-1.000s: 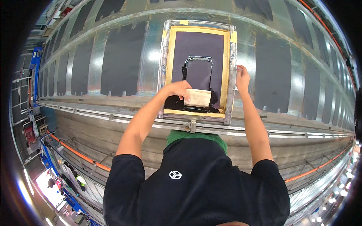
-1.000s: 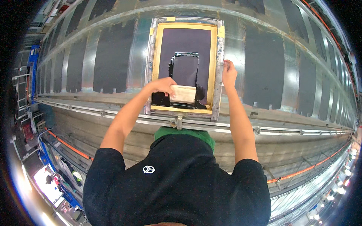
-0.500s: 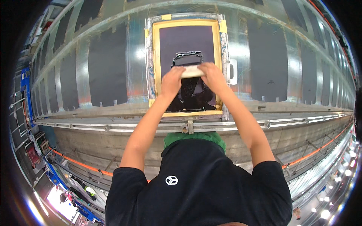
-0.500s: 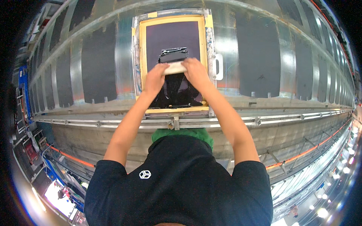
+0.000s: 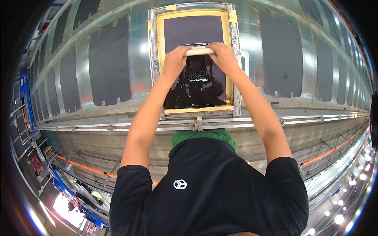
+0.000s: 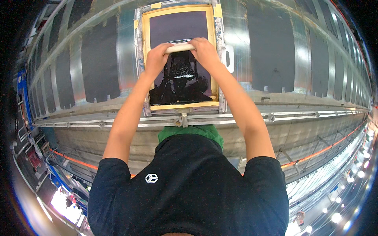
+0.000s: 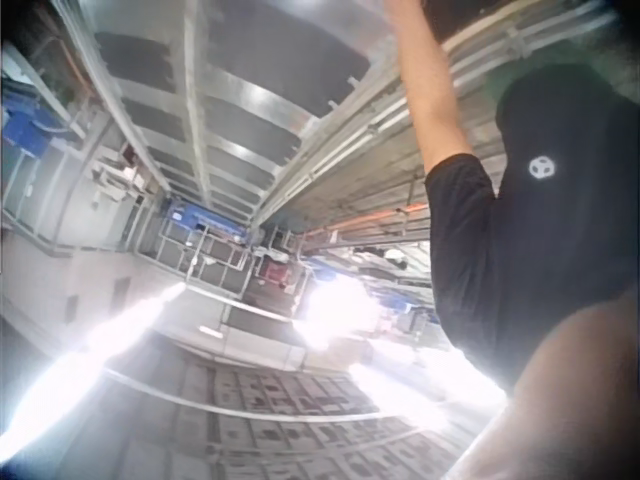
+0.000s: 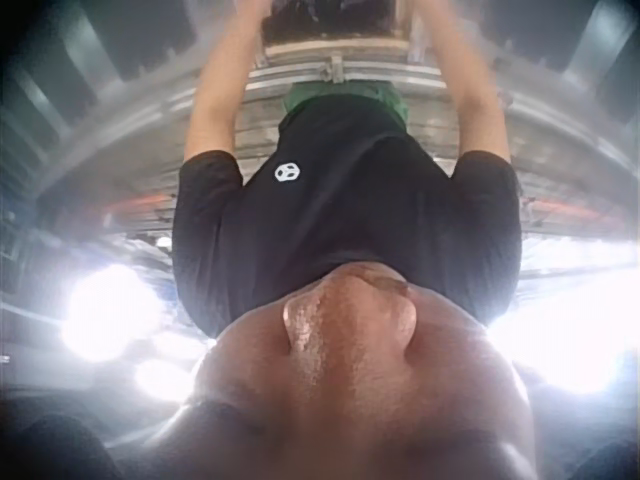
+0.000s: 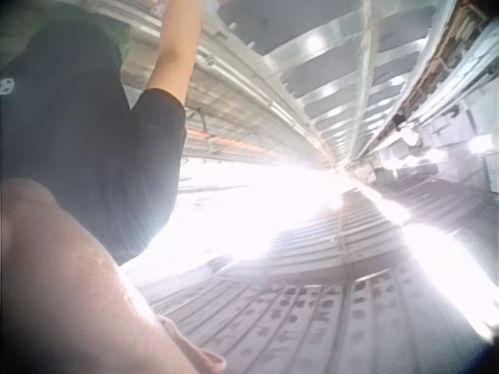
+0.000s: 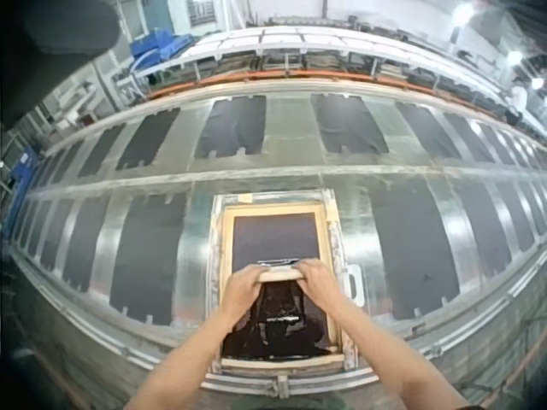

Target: The person uses a squeegee to spread black ink across a screen-printing frame. They repeatedly pull the squeegee from top to bottom to ensure even coverage of the mesh. The person briefly moves the frame to a table and returns it to the press to continue spreading the ink.

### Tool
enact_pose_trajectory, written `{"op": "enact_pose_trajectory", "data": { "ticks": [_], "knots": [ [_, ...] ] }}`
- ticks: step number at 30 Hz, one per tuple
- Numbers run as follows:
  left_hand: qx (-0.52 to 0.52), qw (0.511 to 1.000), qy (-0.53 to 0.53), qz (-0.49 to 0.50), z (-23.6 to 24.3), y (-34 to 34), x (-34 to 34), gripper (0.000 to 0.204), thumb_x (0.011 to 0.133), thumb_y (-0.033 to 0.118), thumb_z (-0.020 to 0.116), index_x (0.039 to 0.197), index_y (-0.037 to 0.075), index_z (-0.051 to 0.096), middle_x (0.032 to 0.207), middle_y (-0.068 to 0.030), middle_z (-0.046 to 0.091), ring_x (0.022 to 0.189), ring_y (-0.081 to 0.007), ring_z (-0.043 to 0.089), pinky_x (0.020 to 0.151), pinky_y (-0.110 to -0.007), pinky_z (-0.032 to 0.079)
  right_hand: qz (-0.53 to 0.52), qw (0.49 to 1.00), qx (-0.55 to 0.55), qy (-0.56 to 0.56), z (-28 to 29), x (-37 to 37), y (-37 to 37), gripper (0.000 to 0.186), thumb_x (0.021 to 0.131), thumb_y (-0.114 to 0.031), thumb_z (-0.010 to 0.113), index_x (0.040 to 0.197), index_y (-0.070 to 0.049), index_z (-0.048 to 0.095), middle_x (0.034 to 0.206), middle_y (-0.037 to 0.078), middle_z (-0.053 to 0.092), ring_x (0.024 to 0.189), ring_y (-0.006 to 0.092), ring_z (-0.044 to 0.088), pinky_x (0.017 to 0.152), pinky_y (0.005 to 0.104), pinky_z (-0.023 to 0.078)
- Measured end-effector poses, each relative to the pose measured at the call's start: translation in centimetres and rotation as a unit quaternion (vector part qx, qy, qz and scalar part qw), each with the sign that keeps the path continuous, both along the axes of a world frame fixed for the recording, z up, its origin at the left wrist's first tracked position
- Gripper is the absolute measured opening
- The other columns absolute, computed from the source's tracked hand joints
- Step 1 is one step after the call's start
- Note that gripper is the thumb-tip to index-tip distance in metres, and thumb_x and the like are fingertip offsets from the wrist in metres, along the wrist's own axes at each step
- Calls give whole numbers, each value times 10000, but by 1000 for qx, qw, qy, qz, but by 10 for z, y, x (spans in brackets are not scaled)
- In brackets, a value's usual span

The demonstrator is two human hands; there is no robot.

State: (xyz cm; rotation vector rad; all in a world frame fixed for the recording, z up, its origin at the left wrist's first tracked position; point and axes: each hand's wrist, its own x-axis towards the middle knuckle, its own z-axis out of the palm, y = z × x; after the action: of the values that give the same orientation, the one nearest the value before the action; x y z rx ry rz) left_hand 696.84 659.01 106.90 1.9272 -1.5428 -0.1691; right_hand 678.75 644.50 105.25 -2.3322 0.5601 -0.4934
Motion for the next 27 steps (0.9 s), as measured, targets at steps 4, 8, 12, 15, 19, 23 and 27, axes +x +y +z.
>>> {"op": "enact_pose_trajectory", "data": {
  "ticks": [4, 8, 12, 15, 19, 23, 27],
  "knots": [
    [50, 999, 6, -15, -8, 32, -21, 339, 843, -58, 624, 1148, 68, 698, 1139, -148, 713, 1024, -370, 687, 870, -417, 571, -11, 1000, 15, 2, -10, -29, 34, 389, 795, 11, 690, 1181, -30, 680, 1169, 177, 689, 1131, 374, 627, 1011, 447, 494],
    [67, 997, 5, -33, -12, 102, -71, 393, 797, -113, 579, 1145, 43, 673, 1155, -155, 702, 1064, -357, 683, 889, -427, 570, -3, 1000, 16, 9, -14, -85, 108, 441, 753, 12, 708, 1190, -15, 659, 1214, 173, 666, 1146, 358, 608, 1015, 447, 495],
    [102, 994, 13, -45, -7, 135, -92, 440, 772, -122, 626, 1178, 41, 678, 1218, -146, 698, 1166, -329, 661, 957, -410, 552, 12, 991, 132, 34, 1, -112, 128, 479, 764, -63, 800, 1227, -57, 679, 1277, 150, 642, 1199, 351, 596, 1043, 427, 488],
    [53, 997, 57, -17, 7, 105, -72, 404, 761, -130, 614, 1120, 37, 689, 1169, -163, 704, 1090, -355, 675, 929, -415, 563, -99, 977, 179, -58, -10, -118, 68, 504, 816, -269, 853, 1258, -95, 682, 1244, 134, 648, 1177, 288, 610, 993, 402, 501],
    [20, 999, 36, 26, 3, 51, -34, 339, 808, -92, 642, 1115, 37, 707, 1136, -163, 716, 1047, -362, 686, 902, -416, 567, -340, 935, 76, -67, -51, -110, -15, 363, 937, -289, 731, 1252, -113, 684, 960, 129, 647, 862, 224, 610, 808, 400, 514],
    [1, 999, 32, 41, -3, 44, -28, 336, 809, -70, 650, 1119, 48, 708, 1131, -144, 719, 1045, -357, 688, 898, -411, 567, -332, 903, 268, -46, -63, -88, -35, 255, 1016, -269, 625, 1213, -119, 688, 626, 18, 473, 591, 133, 452, 575, 333, 399],
    [-43, 998, 32, 32, -3, 79, -34, 407, 755, -103, 627, 1123, 58, 693, 1142, -132, 708, 1071, -340, 682, 917, -414, 567, -348, 915, 177, -96, -58, -77, -35, 204, 1028, -263, 613, 1124, -121, 724, 618, 10, 448, 578, 101, 396, 551, 329, 362]
  ]
}}
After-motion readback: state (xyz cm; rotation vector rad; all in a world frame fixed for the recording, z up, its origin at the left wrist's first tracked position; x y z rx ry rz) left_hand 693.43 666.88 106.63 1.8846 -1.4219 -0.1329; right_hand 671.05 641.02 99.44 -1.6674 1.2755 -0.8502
